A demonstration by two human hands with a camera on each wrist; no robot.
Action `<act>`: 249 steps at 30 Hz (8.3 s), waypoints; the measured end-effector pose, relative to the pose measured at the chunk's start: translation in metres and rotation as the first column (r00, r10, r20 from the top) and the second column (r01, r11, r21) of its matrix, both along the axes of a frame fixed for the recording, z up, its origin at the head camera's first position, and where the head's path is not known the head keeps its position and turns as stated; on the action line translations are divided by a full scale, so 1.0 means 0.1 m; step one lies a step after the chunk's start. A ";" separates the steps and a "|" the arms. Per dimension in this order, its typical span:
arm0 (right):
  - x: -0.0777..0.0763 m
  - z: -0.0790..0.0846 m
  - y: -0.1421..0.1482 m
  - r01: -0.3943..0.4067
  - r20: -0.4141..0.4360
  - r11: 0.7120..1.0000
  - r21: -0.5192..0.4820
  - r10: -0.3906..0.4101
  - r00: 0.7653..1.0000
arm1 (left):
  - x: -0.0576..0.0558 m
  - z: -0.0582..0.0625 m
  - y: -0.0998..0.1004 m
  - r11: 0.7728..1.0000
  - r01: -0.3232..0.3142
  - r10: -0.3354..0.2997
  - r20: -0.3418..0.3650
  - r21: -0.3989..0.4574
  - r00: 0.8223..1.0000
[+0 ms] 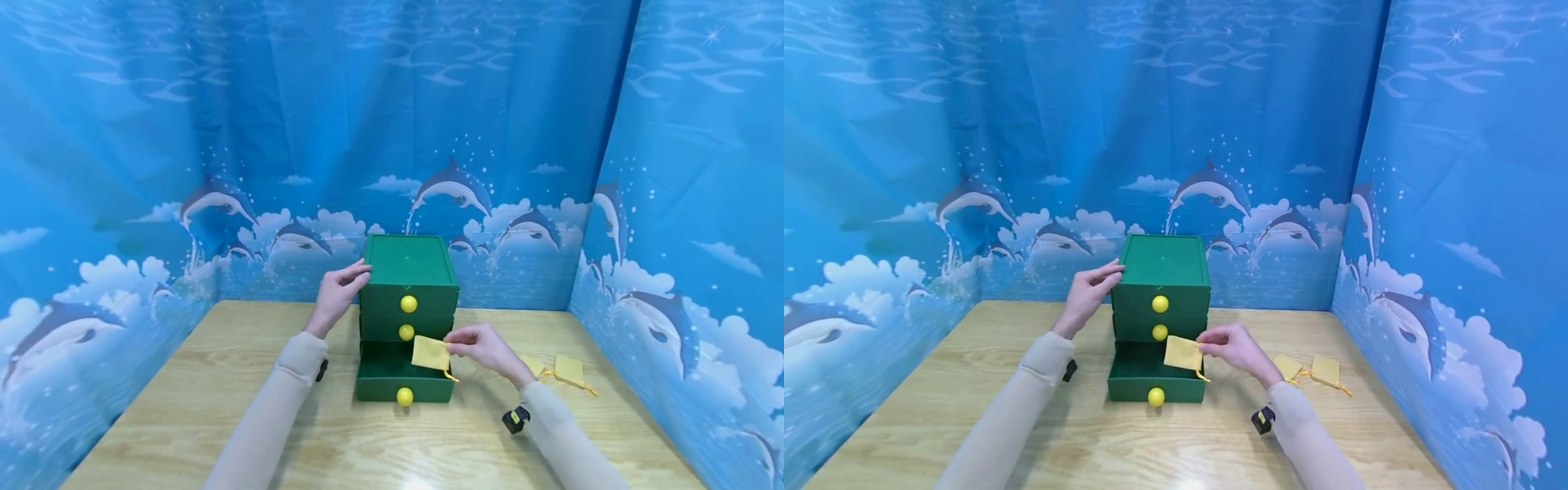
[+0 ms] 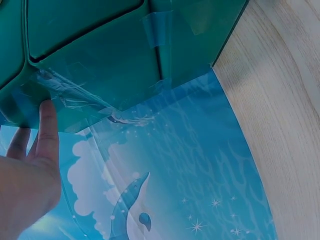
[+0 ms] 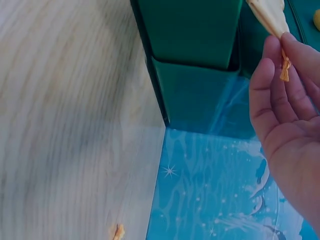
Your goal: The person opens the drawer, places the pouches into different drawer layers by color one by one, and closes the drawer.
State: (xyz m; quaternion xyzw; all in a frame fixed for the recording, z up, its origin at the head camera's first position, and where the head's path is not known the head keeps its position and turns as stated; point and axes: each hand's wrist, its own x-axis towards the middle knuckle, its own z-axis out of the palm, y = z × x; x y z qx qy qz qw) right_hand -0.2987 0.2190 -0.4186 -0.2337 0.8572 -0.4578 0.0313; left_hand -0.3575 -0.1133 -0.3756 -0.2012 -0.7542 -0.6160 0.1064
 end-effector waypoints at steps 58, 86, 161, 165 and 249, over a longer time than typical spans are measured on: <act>-0.12 -0.26 0.07 0.068 -0.132 0.990 0.124 -0.052 0.990 | 0.01 0.00 0.03 1.000 -0.020 0.020 -0.010 0.012 1.000; -0.21 -0.21 0.90 -0.010 0.162 0.992 0.128 -0.011 0.987 | 0.01 -0.01 0.03 1.000 -0.020 0.020 -0.004 0.015 1.000; -0.32 -0.38 1.11 0.173 0.057 0.977 0.126 -0.182 0.982 | 0.02 0.02 0.05 1.000 -0.010 0.010 0.016 0.020 1.000; -0.30 -0.34 1.02 0.150 0.063 0.985 0.087 -0.156 0.986 | 0.02 -0.01 0.05 1.000 -0.016 0.016 -0.005 0.021 1.000; -0.07 -0.41 -0.57 0.002 -0.134 0.997 0.077 0.008 0.991 | 0.05 -0.02 0.02 1.000 -0.028 0.028 -0.003 -0.013 1.000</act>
